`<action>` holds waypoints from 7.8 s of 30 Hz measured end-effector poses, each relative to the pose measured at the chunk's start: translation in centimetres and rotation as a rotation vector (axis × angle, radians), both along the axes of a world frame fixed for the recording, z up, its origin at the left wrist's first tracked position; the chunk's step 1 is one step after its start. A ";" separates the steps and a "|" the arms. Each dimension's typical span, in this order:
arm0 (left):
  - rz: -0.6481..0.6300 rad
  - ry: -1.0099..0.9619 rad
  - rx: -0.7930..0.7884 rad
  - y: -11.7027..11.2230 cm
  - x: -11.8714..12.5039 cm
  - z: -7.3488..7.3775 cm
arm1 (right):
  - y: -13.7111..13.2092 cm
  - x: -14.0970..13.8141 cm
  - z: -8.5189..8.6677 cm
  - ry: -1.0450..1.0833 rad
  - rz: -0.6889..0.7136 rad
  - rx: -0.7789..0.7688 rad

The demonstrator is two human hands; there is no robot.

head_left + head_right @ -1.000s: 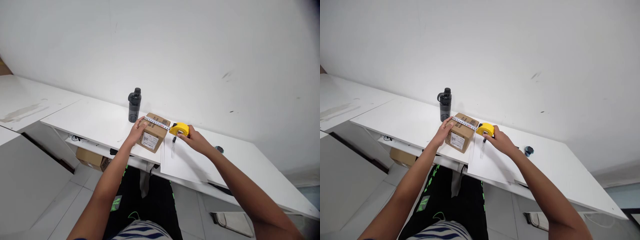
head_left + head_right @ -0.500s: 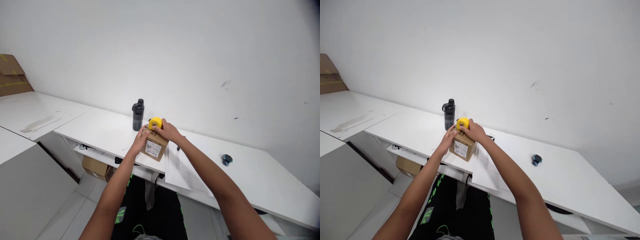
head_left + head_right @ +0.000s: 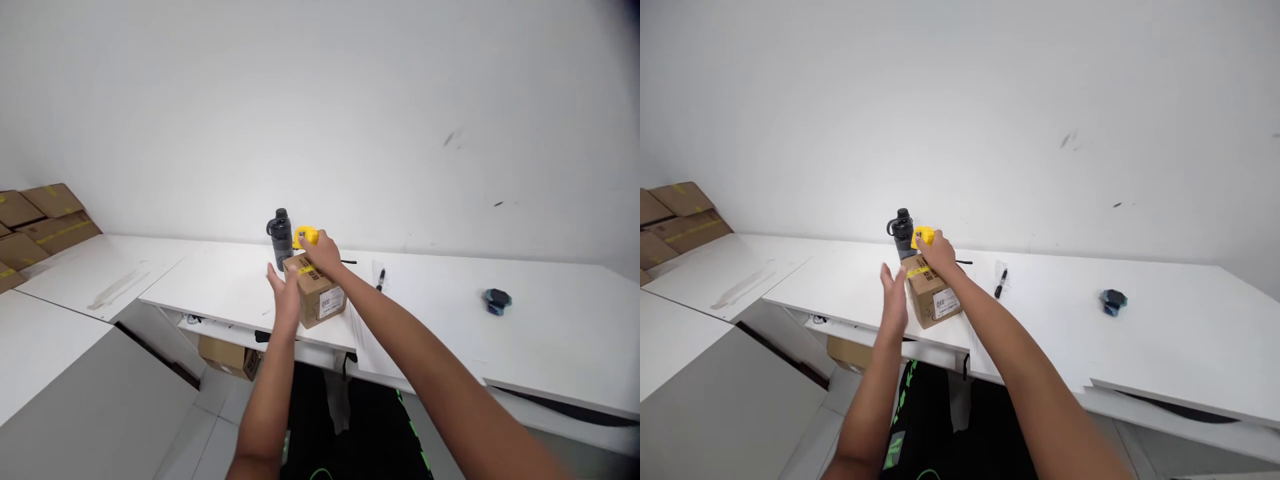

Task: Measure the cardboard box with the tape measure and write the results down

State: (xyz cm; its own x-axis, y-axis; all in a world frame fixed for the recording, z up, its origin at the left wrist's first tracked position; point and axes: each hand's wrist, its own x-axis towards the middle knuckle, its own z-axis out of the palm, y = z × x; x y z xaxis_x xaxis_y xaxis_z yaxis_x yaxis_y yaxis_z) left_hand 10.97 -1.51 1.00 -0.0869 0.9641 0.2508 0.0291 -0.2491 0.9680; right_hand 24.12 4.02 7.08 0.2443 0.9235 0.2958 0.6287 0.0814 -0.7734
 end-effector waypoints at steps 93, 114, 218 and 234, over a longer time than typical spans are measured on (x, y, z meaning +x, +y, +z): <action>0.305 0.141 -0.276 2.9 -10.1 -4.2 | -6.0 -1.1 -1.1 -0.489 0.313 -0.035; -0.376 -0.182 -0.428 1.5 -6.6 -1.7 | -3.1 -1.9 -1.7 -0.326 0.514 0.021; 0.129 -0.161 0.012 1.0 -3.0 -2.5 | -8.3 12.2 -6.7 -0.093 0.400 0.098; 0.141 -0.166 0.004 1.5 -3.2 -3.1 | -8.3 11.7 -8.9 -0.056 0.377 0.049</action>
State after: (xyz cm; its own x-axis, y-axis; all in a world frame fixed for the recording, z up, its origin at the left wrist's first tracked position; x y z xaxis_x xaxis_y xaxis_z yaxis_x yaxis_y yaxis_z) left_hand 7.78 -0.02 -2.06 -0.2616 0.9385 0.2254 -0.0956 -0.2576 0.9615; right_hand 35.84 -4.29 -1.84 -0.1278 0.9297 0.3453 0.5889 0.3513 -0.7278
